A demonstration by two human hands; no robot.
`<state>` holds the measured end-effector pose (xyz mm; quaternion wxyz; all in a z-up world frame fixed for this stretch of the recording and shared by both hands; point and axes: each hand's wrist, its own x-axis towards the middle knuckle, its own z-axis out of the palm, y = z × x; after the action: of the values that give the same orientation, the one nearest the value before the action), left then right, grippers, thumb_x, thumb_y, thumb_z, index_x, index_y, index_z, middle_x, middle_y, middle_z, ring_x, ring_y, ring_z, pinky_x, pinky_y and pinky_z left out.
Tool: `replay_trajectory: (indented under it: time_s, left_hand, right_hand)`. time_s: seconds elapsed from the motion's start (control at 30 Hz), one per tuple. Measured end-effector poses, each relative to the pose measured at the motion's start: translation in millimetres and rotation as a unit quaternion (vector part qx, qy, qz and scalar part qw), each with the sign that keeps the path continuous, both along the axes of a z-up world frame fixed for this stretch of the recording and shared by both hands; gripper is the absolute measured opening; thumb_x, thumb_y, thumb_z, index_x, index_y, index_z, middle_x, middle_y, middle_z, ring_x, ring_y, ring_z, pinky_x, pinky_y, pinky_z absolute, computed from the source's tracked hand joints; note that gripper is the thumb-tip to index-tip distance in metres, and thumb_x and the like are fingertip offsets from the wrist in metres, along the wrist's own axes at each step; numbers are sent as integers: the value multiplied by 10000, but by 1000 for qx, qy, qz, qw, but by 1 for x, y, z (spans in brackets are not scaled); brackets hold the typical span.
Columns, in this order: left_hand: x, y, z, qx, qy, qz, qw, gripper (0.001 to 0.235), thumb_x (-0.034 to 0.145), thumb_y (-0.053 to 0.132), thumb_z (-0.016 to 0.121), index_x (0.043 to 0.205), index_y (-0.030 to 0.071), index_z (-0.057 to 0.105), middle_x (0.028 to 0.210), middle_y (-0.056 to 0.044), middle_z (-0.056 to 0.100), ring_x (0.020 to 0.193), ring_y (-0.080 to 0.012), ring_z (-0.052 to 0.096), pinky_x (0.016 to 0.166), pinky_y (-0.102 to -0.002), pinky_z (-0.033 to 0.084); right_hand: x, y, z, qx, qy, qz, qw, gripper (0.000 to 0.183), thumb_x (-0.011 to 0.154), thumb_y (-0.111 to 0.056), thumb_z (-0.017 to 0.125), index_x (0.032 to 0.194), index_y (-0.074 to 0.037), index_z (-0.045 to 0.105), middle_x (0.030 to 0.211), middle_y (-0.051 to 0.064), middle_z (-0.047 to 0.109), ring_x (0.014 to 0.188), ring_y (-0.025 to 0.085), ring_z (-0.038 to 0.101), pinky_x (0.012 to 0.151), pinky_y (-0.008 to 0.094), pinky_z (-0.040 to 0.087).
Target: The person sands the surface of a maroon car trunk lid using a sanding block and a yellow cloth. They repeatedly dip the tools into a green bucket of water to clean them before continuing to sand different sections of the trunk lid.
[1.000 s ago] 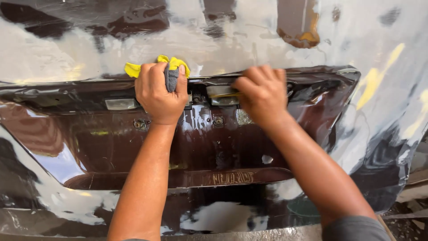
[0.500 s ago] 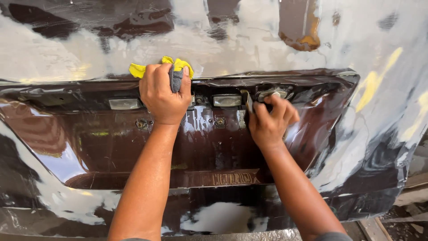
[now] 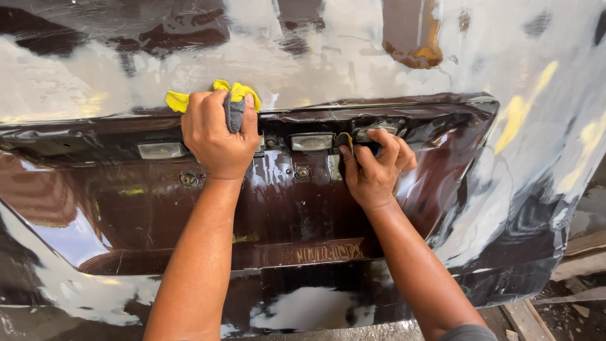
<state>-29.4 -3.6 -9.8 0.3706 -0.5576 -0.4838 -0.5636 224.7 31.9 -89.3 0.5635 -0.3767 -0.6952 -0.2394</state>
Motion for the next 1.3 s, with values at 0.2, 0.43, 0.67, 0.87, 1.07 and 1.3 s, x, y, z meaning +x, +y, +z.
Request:
replay_trajectory:
  time_s: [0.2,0.43,0.67,0.87,1.07,1.3]
  left_hand:
    - [1,0,0,-2,-9,5,1000,307,976,272,795,1104,61,612,1025,-109,611,940,-335,635,830,-464,486]
    - [1,-1,1,0,3,-2,1000,307,978,269,798,1101,58,612,1029,-116,611,939,-343,630,827,-464,485]
    - [0,-1,2,1,-1,6,1000,300,977,275,789,1088,58,615,1018,-107,616,930,-328,639,819,-461,490]
    - [1,2,0,-1,1,12,1000,297,992,274,784,1105,59,613,1036,-108,615,944,-332,637,824,-460,491]
    - [3,-1,2,-1,0,3,1000,304,980,274,787,1105,57,616,1029,-114,608,938,-336,631,833,-462,487]
    - [2,-3,2,0,-2,2,1000,280,974,248,784,1093,56,618,1034,-111,612,942,-338,632,833,-464,482]
  right_hand:
    - [-9,2,-13,-10,76,-1,997,183,916,-263,874,879,-167,723,1314,71,546,1258,311,426,1068,461,282]
    - [-20,4,3,-23,119,-4,993,234,906,-258,888,853,-139,694,1321,76,552,1269,307,427,1065,470,275]
    - [-22,0,0,-15,80,1,997,254,897,-252,876,824,-136,662,1336,87,532,1278,326,410,1073,489,268]
    - [-29,0,12,-21,107,0,994,270,902,-256,871,808,-137,647,1350,83,531,1269,330,411,1063,491,259]
    - [-23,1,5,1,95,-2,995,236,930,-247,869,859,-142,671,1371,76,530,1291,322,416,1079,475,268]
    - [-9,0,1,22,48,-16,998,192,896,-256,872,874,-171,702,1339,71,543,1273,336,426,1074,459,267]
